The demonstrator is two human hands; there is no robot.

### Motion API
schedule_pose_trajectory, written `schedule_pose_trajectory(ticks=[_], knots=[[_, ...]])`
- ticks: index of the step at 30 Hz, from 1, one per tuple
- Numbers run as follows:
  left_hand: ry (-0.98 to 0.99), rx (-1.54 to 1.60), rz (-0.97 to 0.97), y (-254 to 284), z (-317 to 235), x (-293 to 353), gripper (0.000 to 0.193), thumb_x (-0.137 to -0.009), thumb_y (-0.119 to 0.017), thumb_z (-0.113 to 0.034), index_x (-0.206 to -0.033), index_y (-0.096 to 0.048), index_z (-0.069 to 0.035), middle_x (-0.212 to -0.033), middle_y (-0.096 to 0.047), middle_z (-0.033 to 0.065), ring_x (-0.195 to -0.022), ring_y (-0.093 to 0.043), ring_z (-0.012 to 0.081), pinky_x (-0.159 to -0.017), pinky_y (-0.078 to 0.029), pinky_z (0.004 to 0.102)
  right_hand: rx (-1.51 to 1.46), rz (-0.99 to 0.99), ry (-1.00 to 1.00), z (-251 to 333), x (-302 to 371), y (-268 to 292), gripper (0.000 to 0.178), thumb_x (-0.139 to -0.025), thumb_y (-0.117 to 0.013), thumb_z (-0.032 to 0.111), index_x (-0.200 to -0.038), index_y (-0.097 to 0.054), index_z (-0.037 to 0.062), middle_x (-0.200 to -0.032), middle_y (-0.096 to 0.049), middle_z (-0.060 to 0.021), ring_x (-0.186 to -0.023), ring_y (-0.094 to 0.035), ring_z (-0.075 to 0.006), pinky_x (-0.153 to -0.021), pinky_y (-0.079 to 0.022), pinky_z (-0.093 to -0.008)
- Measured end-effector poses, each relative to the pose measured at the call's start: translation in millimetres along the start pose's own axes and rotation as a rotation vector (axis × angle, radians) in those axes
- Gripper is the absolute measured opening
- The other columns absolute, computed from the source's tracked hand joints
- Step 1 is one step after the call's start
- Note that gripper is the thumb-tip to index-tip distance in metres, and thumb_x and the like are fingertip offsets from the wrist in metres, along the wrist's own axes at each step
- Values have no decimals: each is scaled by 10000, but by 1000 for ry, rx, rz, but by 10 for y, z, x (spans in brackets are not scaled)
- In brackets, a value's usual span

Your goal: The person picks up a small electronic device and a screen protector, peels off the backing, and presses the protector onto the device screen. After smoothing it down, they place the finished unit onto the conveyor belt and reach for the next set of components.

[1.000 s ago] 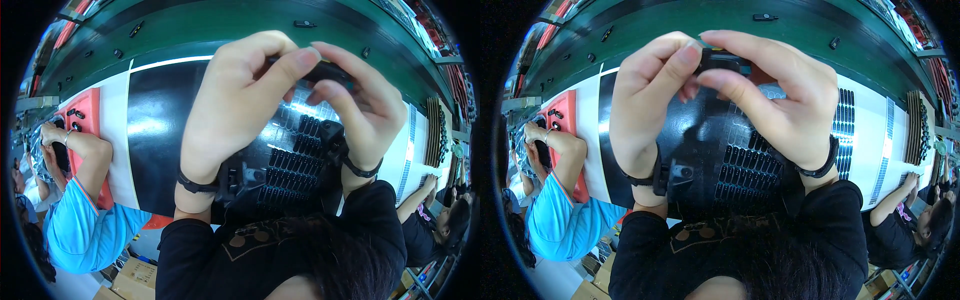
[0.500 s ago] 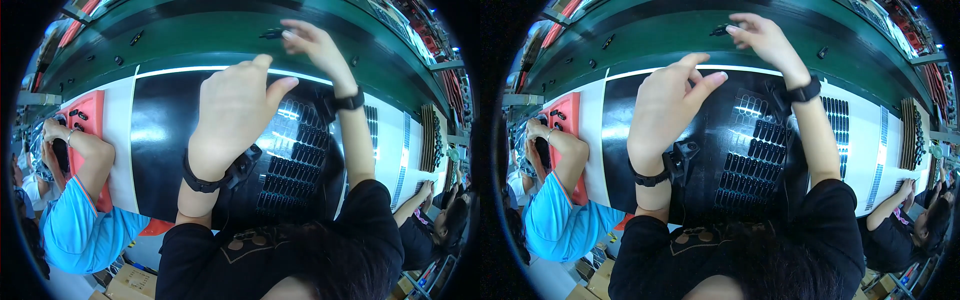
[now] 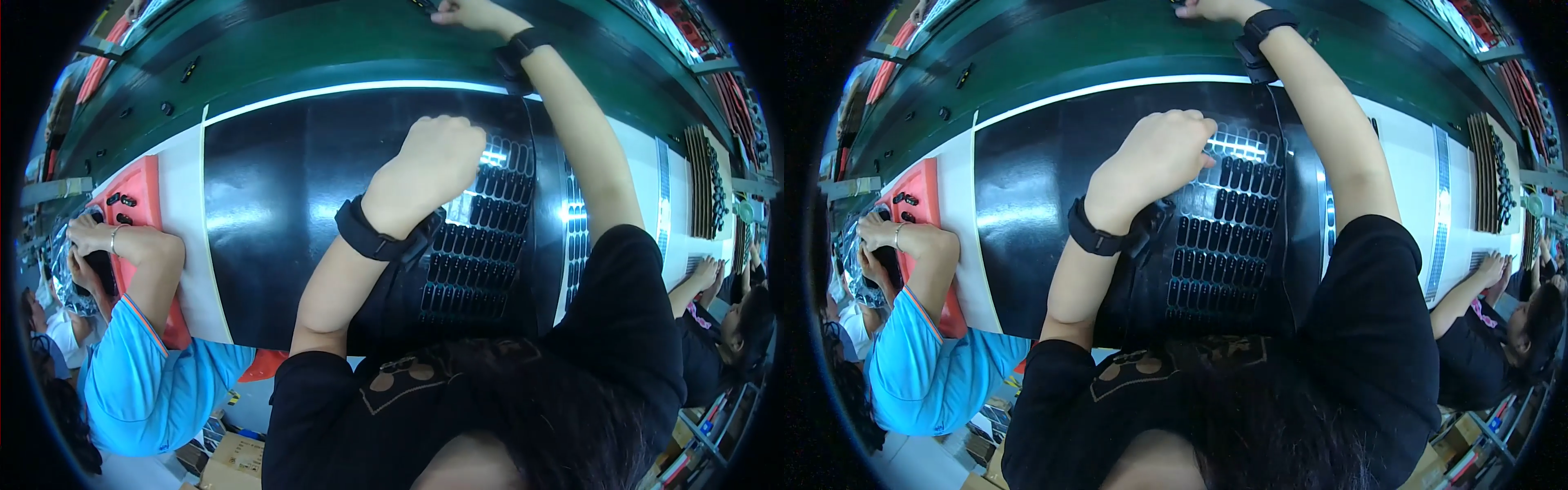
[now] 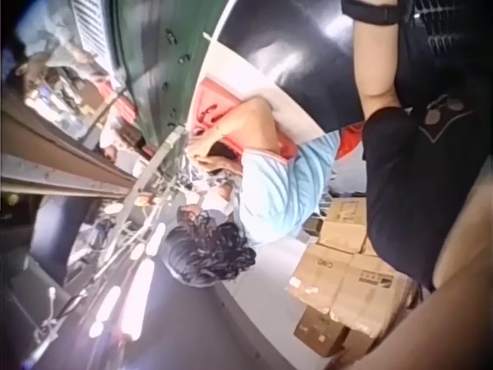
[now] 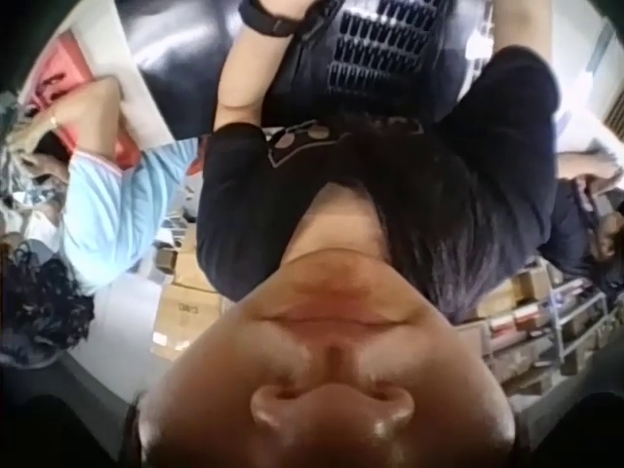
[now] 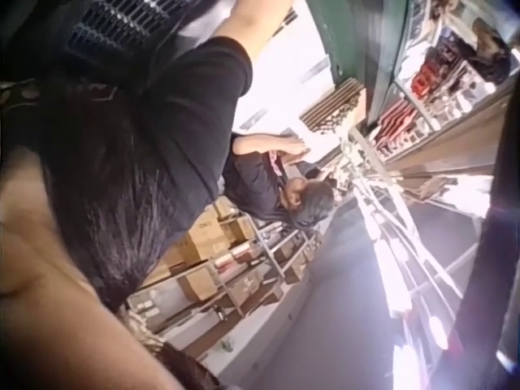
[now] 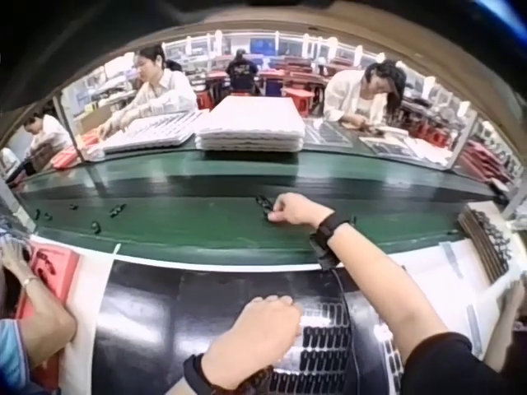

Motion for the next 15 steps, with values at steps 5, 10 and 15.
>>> schedule_pose_trajectory(ticks=[5, 10, 15], knots=[[-14, 37, -3, -153, 22, 6, 158, -660, -623, -80, -767, -561, 19, -792, -570, 147, -790, -562, 292, -698, -461, 354, -851, 96, -101, 462, 884, 247, 249, -821, -525, 274, -812, -542, 26, -777, -546, -87, -649, -519, -156, -585, -414, -269], [-134, 103, -25, -329, -138, -155, 139, -650, -614, -55, -749, -556, 23, -786, -568, 155, -769, -566, 297, -683, -467, 353, -1289, 351, -223, 563, 1856, 200, 293, -881, -412, 257, -981, -510, -1, -997, -530, -175, -900, -538, -247, -779, -467, -333], [-135, 151, 5, -462, -132, -188, 105, -641, -590, -19, -722, -544, 29, -758, -563, 155, -723, -571, 293, -637, -471, 346, -1340, 329, -423, 433, 2117, -58, 313, -886, -392, 261, -1041, -454, -3, -1027, -522, -178, -980, -506, -244, -813, -444, -361]])
Point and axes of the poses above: each hand's wrist, its own x-axis away from the middle knuckle, its own y-axis out of the back of the hand, z = x × y, the point moved 4 cm from there along -x, towards the middle knuckle
